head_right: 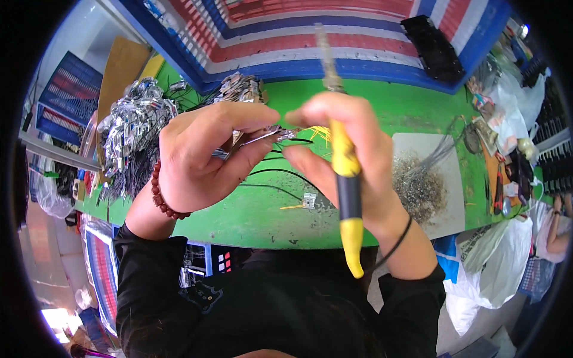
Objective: The person solders wires onto a circuit board using a soldering iron, places the assembly into a plastic toy vehicle shell, and sets the shell into a blue crate. They then pick up a new circuit board and wires to repeat the process.
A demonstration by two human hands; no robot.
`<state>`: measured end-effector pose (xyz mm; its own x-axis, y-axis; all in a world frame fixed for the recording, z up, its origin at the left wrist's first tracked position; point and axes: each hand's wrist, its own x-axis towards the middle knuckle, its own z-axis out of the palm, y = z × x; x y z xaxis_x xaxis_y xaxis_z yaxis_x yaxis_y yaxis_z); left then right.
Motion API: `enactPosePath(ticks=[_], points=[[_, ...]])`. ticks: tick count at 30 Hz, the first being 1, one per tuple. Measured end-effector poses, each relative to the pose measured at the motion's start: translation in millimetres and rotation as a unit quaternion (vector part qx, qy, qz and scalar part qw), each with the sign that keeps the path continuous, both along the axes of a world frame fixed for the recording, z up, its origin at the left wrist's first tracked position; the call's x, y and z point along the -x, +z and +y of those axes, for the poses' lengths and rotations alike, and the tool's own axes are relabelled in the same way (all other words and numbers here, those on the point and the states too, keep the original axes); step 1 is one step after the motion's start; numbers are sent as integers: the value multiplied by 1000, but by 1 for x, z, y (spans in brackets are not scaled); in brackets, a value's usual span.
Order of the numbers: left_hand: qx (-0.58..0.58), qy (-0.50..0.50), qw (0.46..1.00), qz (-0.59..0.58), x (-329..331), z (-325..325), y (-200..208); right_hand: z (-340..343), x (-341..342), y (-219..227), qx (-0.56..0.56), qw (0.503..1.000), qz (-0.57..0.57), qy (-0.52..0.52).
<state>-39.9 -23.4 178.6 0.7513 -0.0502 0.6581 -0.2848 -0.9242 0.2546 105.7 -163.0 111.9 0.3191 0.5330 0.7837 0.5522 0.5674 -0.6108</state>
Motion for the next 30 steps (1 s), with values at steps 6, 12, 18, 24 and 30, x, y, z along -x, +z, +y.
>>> enactPosePath(ticks=[6, 12, 18, 24, 30], points=[[193, 40, 978, 74, -15, 15, -16, -23, -14, -10, 43, 992, 58, -102], [480, -41, 865, 137, -37, 16, -58, -10, 6, -37, 1, 956, -261, -135], [648, -52, 733, 199, -36, 26, -107, -7, -6, -61, -7, 949, -285, -133], [541, 157, 819, 109, 31, 84, -128, -41, -33, -83, 201, 935, -274, -101], [460, 316, 809, 187, 115, 72, -205, -59, -2, -128, 359, 895, -260, -45]])
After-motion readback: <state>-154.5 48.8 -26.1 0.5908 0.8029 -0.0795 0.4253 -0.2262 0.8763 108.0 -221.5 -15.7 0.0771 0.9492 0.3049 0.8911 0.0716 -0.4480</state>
